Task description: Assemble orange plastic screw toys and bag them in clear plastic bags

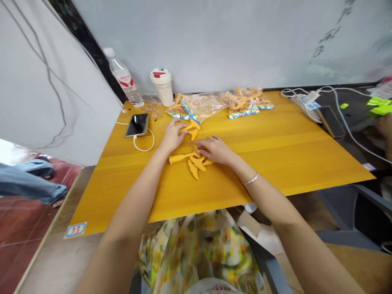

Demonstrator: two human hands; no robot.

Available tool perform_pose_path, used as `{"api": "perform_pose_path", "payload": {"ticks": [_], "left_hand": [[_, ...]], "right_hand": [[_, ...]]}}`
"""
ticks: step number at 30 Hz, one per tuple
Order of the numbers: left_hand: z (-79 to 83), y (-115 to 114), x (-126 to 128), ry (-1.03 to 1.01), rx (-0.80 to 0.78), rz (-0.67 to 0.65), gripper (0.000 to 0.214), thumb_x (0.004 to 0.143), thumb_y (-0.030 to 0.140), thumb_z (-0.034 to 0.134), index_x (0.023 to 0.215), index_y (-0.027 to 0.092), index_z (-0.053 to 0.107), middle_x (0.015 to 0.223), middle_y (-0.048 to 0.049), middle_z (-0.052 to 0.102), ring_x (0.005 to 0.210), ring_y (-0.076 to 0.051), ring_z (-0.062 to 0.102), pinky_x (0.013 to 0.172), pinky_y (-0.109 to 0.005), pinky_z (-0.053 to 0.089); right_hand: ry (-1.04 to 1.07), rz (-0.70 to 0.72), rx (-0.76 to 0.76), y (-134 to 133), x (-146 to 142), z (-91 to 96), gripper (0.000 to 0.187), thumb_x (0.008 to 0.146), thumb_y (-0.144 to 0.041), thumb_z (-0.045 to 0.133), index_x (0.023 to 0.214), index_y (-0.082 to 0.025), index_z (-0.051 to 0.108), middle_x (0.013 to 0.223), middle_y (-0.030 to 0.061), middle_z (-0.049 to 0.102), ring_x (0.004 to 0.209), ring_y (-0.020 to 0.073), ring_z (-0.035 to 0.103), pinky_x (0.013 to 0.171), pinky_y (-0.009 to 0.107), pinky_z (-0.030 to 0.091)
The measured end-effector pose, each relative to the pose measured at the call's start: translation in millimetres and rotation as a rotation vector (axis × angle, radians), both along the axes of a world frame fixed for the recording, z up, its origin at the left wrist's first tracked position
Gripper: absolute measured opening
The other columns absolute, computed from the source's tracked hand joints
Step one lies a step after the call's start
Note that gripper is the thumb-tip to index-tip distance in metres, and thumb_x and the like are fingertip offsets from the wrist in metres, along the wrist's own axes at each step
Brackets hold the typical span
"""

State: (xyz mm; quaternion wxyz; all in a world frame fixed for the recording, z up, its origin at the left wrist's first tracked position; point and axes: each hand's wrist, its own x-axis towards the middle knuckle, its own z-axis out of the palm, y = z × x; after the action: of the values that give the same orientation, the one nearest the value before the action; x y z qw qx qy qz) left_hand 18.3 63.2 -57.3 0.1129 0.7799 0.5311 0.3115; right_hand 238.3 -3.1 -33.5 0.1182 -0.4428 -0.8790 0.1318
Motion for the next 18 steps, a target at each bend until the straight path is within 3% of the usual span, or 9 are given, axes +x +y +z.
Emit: {"api": "perform_pose_path", "payload": {"ticks": [6, 13, 18], "left_hand": [[6.4, -13.2, -14.5, 0.083, -0.141, -0.18, 0.03, 0.088, 0.031, 0.061, 0.112, 0.022, 0.076, 0.112, -0.0091, 0.068, 0.111, -0.026, 0.061, 0.109, -0.044, 0.044], [-5.1, -4.4, 2.4, 0.108, -0.136, -0.12, 0.034, 0.09, 0.024, 0.055, 0.117, 0.022, 0.075, 0.122, -0.0116, 0.072, 0.12, -0.03, 0.06, 0.113, -0.05, 0.04], [-2.9, -3.1, 1.5, 0.102, -0.117, -0.132, 0.034, 0.088, 0.02, 0.054, 0.116, 0.022, 0.074, 0.132, -0.0091, 0.069, 0.128, -0.028, 0.057, 0.117, -0.049, 0.037]], "right_hand": [[-0.023, 0.0, -0.01, -0.5, 0.1, 1.9, 0.035, 0.1, -0.03, 0.056, 0.134, -0.023, 0.062, 0.122, 0.0092, 0.074, 0.116, 0.0243, 0.064, 0.107, 0.043, 0.035], [-0.032, -0.007, 0.005, 1.4, 0.7, 0.9, 0.034, 0.1, -0.029, 0.056, 0.132, -0.021, 0.063, 0.121, 0.0087, 0.074, 0.115, 0.024, 0.065, 0.106, 0.042, 0.038], [-0.013, 0.004, 0.036, 3.3, 2.1, -3.2, 0.031, 0.099, -0.03, 0.056, 0.128, -0.022, 0.066, 0.119, 0.0083, 0.075, 0.114, 0.0235, 0.066, 0.102, 0.039, 0.041]]}}
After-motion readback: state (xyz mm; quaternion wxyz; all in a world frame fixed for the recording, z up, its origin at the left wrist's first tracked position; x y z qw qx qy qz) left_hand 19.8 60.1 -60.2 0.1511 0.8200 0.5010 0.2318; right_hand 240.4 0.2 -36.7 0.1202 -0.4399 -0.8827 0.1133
